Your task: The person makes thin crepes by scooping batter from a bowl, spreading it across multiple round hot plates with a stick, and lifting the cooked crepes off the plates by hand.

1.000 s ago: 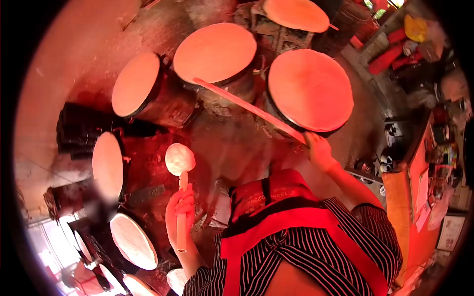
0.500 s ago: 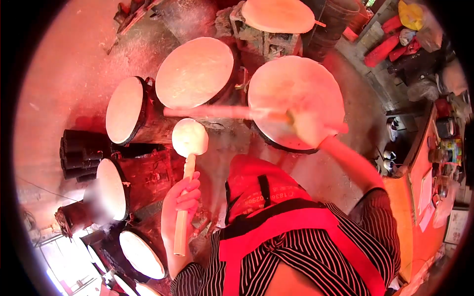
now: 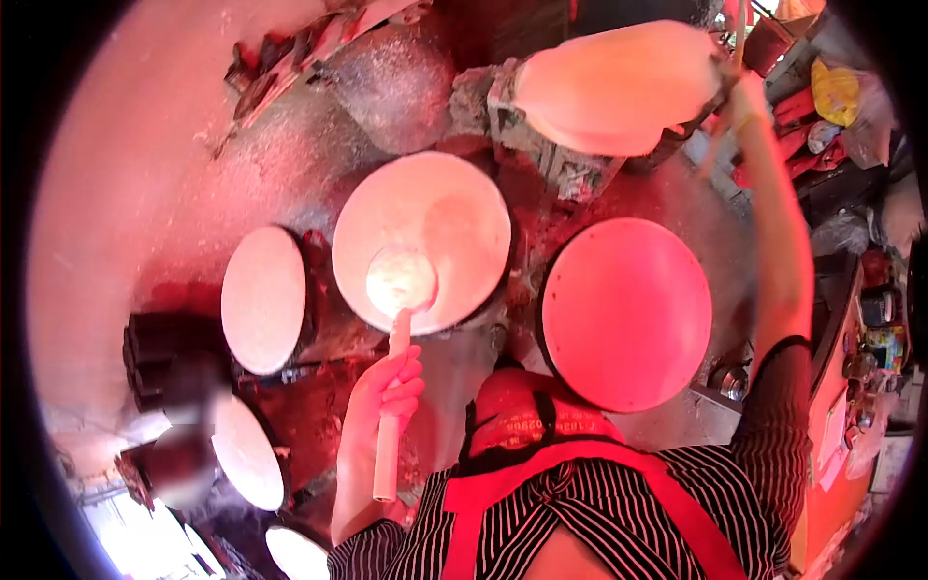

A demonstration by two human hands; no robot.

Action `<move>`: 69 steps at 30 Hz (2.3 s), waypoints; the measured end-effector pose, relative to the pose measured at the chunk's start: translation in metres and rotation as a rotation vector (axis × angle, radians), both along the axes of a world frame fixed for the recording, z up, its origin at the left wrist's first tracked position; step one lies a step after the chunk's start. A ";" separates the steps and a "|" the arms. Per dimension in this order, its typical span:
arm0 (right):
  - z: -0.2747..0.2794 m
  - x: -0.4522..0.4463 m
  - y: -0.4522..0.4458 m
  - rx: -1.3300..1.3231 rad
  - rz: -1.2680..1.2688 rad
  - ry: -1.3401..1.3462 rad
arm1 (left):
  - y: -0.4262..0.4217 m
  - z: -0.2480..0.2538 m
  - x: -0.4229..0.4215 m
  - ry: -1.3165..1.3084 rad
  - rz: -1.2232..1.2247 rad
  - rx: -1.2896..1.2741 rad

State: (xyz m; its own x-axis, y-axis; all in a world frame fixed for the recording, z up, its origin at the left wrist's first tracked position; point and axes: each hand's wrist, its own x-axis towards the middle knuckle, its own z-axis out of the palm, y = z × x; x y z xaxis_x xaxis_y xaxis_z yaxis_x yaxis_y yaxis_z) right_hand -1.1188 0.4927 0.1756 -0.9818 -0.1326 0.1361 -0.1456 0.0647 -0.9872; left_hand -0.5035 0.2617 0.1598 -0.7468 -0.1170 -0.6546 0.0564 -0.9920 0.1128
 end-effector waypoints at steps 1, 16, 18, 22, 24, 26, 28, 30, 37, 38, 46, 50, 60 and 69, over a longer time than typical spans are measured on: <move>-0.040 -0.009 -0.013 -0.102 -0.017 -0.034 | -0.016 0.000 -0.012 -0.024 -0.005 -0.053; -0.271 0.048 -0.068 -0.347 -0.487 -0.460 | -0.049 0.015 -0.075 -0.106 -0.124 -0.326; -0.218 0.108 -0.027 -0.506 -0.197 -0.551 | -0.021 0.020 -0.073 -0.102 -0.155 -0.368; -0.136 0.241 0.102 -0.228 0.377 -0.300 | 0.054 0.027 -0.072 -0.105 -0.254 -0.508; -0.119 0.278 0.170 0.042 0.550 -0.028 | 0.103 0.032 -0.079 -0.159 -0.338 -0.734; -0.108 0.296 0.232 0.306 0.678 0.377 | 0.153 0.034 -0.097 -0.249 -0.442 -1.154; -0.065 0.313 0.275 0.574 0.726 0.722 | 0.199 0.036 -0.119 -0.292 -0.521 -1.664; -0.027 0.327 0.311 0.855 0.756 0.719 | 0.240 0.032 -0.136 -0.245 -0.559 -2.025; -0.121 0.357 0.425 0.393 0.498 -0.494 | 0.323 -0.078 -0.179 -0.244 -0.449 -2.016; -0.139 0.368 0.435 0.283 0.427 -0.694 | 0.332 -0.110 -0.192 -0.289 -0.395 -1.895; -0.250 0.418 0.408 0.881 0.192 0.054 | 0.373 -0.184 -0.256 -0.476 -0.258 -2.291; -0.243 0.373 0.338 0.471 0.190 0.096 | 0.358 -0.151 -0.258 -0.607 -0.031 -2.442; -0.267 0.442 0.296 -0.395 -0.013 -0.564 | 0.305 -0.101 -0.166 -0.475 0.247 -2.350; -0.191 0.408 0.219 -0.071 0.254 -0.721 | 0.304 -0.117 -0.039 -0.213 0.079 -1.187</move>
